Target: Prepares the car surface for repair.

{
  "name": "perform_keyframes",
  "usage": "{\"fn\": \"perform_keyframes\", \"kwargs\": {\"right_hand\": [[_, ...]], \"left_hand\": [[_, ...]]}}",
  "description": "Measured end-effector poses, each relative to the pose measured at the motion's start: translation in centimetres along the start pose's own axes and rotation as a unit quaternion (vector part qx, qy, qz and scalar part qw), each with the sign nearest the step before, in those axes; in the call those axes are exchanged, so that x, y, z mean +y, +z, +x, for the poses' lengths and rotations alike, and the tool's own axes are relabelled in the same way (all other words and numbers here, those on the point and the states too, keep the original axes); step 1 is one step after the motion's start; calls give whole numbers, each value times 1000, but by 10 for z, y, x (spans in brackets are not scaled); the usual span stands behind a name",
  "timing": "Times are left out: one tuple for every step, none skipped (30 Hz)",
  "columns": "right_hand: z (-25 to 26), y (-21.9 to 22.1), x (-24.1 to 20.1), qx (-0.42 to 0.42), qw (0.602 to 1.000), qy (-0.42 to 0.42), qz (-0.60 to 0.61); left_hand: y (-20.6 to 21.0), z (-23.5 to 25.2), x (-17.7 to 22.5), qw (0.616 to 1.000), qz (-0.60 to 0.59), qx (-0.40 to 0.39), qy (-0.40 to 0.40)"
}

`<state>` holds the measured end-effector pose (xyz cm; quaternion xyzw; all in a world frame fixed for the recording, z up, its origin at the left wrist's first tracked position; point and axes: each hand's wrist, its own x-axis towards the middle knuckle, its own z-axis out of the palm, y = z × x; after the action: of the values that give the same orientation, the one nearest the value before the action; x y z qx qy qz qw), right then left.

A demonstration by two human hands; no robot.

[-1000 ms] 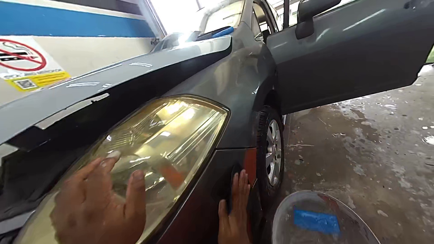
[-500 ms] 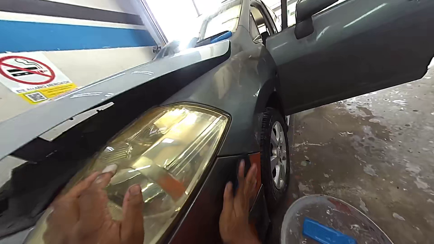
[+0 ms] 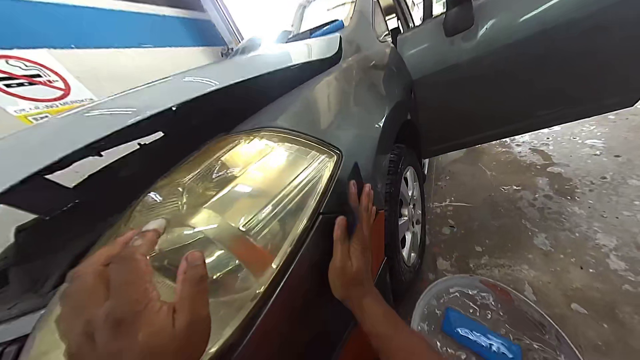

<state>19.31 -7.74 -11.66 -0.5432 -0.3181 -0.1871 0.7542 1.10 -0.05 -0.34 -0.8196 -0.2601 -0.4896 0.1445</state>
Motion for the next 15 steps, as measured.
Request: {"fn": "perform_keyframes", "kwargs": {"right_hand": [[-18, -2, 2, 0, 1000, -6, -14], [-46, -6, 5, -12, 999, -14, -42], [-76, -11, 9, -36, 997, -16, -65], [-96, -15, 11, -63, 996, -8, -68], [-99, -16, 11, -76, 995, 2, -58], [-88, -15, 8, -75, 996, 8, -50], [-69, -12, 6, -54, 997, 8, -46], [-46, -8, 6, -31, 999, 7, -36], [-26, -6, 7, -20, 1000, 9, -19], [-14, -7, 9, -22, 1000, 13, -2], [-16, -9, 12, -29, 1000, 10, 2], [-32, -13, 16, -35, 999, -4, -13], [-56, -18, 19, -45, 998, -18, -33], [-78, -23, 20, -64, 997, -20, -44], [-89, -27, 20, -86, 996, -13, -36]], "left_hand": [[0, 2, 1, 1000, 0, 1, 1], [0, 3, 3, 1000, 2, 4, 0], [-2, 3, 5, 1000, 8, 6, 0], [-3, 5, 7, 1000, 14, 9, 0], [-4, 6, 8, 1000, 17, 11, 0], [-4, 6, 9, 1000, 19, 13, -3], [-3, 5, 8, 1000, 22, 13, -5], [-3, 6, 8, 1000, 23, 14, -5], [-2, 7, 6, 1000, 22, 13, -2], [-1, 7, 5, 1000, 19, 11, 0], [0, 5, 4, 1000, 16, 9, -1], [0, 3, 5, 1000, 14, 6, -2], [-1, 4, 7, 1000, 13, 1, -1], [-2, 7, 10, 1000, 13, 3, 2], [-3, 9, 12, 1000, 16, 6, 3]]}}
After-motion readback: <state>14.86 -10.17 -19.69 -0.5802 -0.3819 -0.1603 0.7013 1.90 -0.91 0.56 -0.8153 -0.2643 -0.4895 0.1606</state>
